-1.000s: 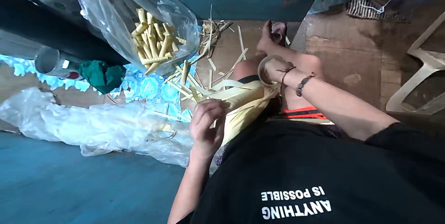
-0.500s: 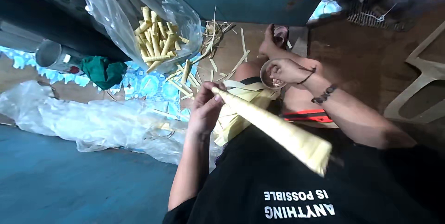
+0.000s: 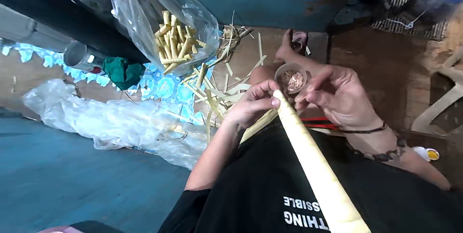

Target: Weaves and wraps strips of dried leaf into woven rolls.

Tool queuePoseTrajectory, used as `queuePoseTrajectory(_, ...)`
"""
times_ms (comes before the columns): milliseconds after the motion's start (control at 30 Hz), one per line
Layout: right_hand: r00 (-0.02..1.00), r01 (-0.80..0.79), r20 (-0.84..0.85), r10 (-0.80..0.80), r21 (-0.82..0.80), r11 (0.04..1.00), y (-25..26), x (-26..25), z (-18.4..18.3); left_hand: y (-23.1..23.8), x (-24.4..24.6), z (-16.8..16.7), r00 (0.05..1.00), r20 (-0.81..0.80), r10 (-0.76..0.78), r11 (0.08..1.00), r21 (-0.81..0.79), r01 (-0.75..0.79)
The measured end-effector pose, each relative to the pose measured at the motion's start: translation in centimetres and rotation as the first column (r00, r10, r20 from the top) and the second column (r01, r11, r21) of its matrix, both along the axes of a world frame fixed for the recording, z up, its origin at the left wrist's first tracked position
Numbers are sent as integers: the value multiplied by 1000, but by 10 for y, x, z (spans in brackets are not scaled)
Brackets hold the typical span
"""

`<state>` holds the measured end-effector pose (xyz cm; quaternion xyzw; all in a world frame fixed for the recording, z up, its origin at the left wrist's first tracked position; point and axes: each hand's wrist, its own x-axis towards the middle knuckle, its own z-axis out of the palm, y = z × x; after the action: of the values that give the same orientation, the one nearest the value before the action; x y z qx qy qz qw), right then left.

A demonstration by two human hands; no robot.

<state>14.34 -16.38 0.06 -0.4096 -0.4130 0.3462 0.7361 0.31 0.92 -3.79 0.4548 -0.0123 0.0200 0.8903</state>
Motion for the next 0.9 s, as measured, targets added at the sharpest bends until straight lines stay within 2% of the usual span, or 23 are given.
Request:
queuePoseTrajectory(100,929,186,327,-174,-6,983,3,-1,-4,-4,-2,3,1000,11,-14,1000,-9,14)
queuePoseTrajectory(133,905,214,382,-190,-22,977,3,-1,-6,-4,-3,4,999,18,-28,1000,-5,28)
queuePoseTrajectory(300,928,155,354,-118,-79,985,1,0,-10,-4,-3,7,996,39,-86,995,63,83)
queuePoseTrajectory(467,899,227,399,-182,-70,971,2,-3,-11,-6,-1,11,995,28,-91,989,123,87)
queuePoseTrajectory(600,875,230,458,-158,-106,968,3,-2,-5,-6,0,15,995,35,-97,976,200,89)
queuePoseTrajectory(800,842,260,514,-164,-120,958,4,-5,-12,-10,0,9,998,9,-68,961,269,63)
queuePoseTrajectory(900,870,240,474,-138,-164,957,2,-2,-17,-10,0,3,1000,-22,-19,960,279,24)
